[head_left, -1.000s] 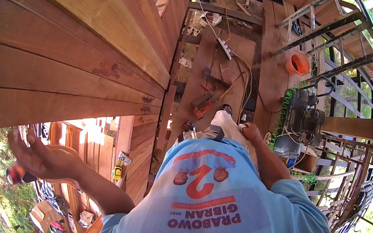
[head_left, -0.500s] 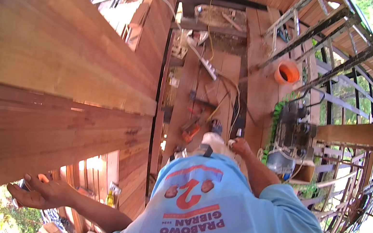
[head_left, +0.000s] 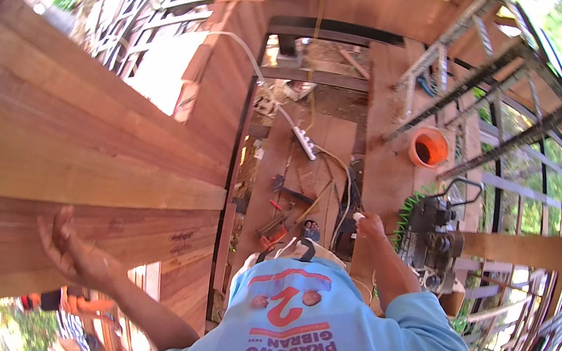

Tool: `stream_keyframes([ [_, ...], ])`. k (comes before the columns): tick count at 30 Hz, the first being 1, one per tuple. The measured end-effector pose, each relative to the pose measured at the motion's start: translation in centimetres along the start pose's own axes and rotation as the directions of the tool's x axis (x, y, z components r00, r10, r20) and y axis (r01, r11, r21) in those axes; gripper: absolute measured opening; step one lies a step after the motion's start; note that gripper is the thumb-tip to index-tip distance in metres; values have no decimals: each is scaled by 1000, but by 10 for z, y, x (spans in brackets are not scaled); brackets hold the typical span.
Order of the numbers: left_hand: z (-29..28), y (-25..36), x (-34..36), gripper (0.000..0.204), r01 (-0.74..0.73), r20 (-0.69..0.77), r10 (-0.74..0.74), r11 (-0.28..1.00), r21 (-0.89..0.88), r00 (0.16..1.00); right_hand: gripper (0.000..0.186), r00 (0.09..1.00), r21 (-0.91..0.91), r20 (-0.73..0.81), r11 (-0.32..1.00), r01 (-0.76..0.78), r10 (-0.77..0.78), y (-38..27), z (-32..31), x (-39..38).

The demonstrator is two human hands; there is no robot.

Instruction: The person is installing wooden planks onto a curved ceiling structure. They position planks, use a hammer to tap them into place, and occasionally use a nail gun to secure them. The person also handles smaller wood pieces and tools during the process.

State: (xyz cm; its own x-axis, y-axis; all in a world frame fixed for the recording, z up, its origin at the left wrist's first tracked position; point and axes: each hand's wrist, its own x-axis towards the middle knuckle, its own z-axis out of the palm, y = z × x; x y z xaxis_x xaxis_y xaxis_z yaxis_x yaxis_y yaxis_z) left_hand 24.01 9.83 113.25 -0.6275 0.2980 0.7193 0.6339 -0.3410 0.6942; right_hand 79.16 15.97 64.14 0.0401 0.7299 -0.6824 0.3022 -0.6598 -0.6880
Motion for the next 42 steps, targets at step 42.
stream_keyframes([
  [42,91,-82,-76,30,264,313,-394,885,385,864,28,955,-53,43,955,-291,293,44,-32,-45],
])
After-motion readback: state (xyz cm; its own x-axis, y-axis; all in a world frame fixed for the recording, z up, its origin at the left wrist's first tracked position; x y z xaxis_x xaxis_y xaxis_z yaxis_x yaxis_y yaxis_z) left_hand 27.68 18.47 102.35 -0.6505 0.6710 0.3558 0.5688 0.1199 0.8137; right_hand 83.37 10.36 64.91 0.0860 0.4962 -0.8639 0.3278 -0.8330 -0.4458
